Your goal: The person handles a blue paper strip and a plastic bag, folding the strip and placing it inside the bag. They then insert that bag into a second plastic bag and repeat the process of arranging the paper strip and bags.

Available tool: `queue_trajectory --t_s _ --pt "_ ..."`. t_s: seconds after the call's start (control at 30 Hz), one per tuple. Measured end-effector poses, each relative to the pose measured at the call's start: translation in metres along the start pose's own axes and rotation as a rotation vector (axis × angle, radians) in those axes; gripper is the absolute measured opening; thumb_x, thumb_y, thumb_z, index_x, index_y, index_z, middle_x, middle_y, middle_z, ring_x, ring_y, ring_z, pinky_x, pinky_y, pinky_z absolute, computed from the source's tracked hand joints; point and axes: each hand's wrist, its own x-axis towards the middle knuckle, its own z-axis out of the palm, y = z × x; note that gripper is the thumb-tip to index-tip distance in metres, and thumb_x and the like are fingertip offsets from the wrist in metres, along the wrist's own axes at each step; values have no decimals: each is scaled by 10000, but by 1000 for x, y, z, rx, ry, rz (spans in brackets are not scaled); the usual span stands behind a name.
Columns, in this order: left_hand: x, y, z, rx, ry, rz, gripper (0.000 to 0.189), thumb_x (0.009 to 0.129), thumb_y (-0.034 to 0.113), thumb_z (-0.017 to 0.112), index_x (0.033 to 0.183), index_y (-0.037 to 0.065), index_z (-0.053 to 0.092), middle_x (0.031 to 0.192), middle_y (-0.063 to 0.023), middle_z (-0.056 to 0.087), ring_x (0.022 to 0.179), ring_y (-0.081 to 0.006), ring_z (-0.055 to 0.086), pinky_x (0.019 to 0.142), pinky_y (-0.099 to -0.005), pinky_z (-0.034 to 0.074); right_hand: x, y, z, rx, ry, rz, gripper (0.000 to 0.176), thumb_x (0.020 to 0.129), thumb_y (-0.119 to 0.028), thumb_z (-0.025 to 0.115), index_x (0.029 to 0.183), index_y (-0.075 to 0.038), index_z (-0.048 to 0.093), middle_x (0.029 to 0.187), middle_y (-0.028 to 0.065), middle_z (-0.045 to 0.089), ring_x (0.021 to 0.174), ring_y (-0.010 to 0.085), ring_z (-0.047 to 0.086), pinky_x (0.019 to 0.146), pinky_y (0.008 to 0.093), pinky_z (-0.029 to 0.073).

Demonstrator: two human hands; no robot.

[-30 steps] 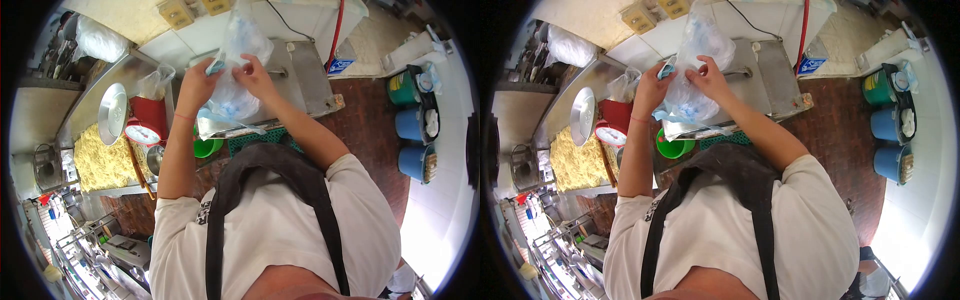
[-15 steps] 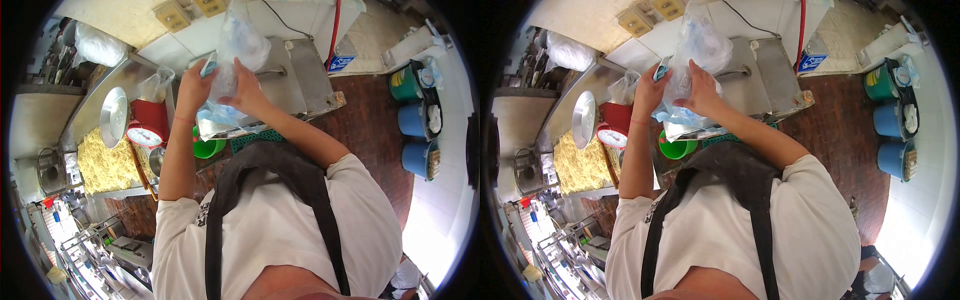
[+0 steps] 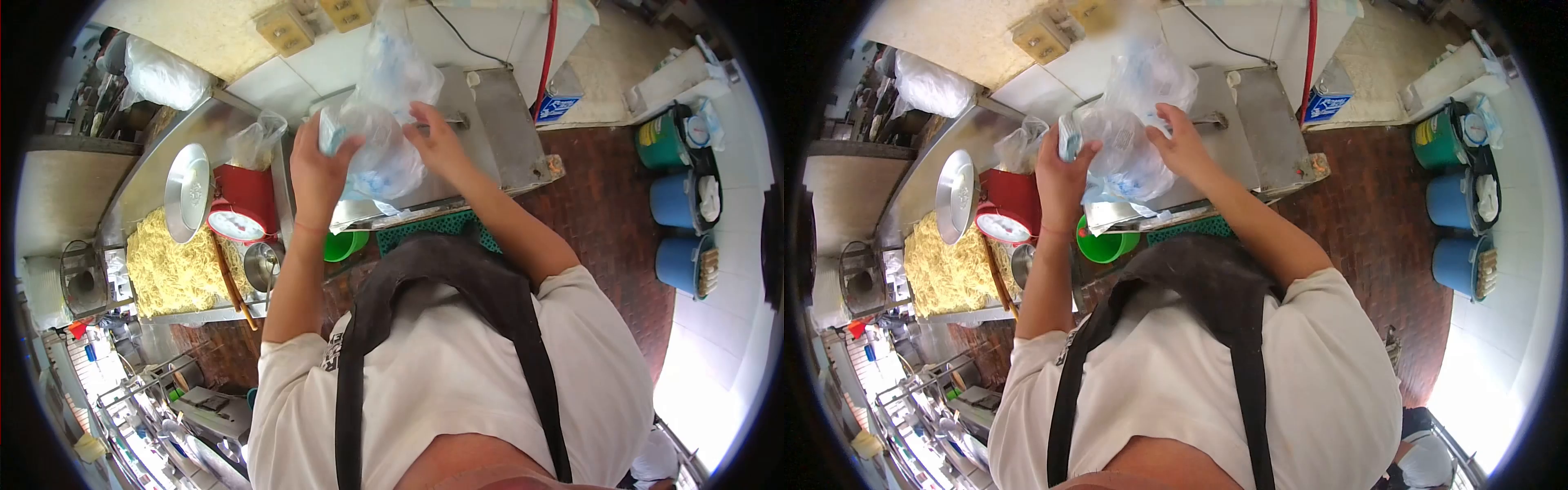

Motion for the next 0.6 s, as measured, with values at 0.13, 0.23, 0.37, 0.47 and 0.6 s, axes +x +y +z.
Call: queue_trajectory --t_s 0.13,0.23,0.37,0.47,0.6 --pt "-35 -29 3 132 -130 -125 174 792 91 741 886 1 625 879 -191 613 862 -423 600 734 -458 483 -7 -12 -18 7 -62 127 434 933 -213 653 1323 -58 542 1285 121 630 1190 251 598 986 367 470" --pt "-25 -36 -11 76 -79 -84 123 780 4 665 897 0 626 870 -193 609 854 -423 602 725 -451 484 -4 -18 -24 38 -79 130 383 933 -195 646 1282 -52 578 1238 102 654 1139 222 620 961 347 483" --pt "-5 -33 -28 -27 15 -18 211 743 -61 597 937 9 642 851 -179 611 796 -387 607 725 -391 497 0 -29 -28 36 -97 74 360 951 -194 627 1276 -46 585 1194 86 669 1081 190 630 942 320 488" --pt "15 -19 -44 -159 150 -175 77 892 18 660 968 11 659 852 -41 696 681 -104 581 645 -253 483 3 -37 -29 -49 -152 110 355 982 -206 593 1293 -37 576 1190 85 667 1068 188 629 943 308 482" --pt "26 1 -54 -346 208 -196 79 906 -20 627 979 8 639 867 -26 676 669 -73 538 599 -220 451 -2 -44 -19 400 -174 150 409 1024 -314 538 1309 -23 569 1150 92 670 1021 191 639 927 316 492"
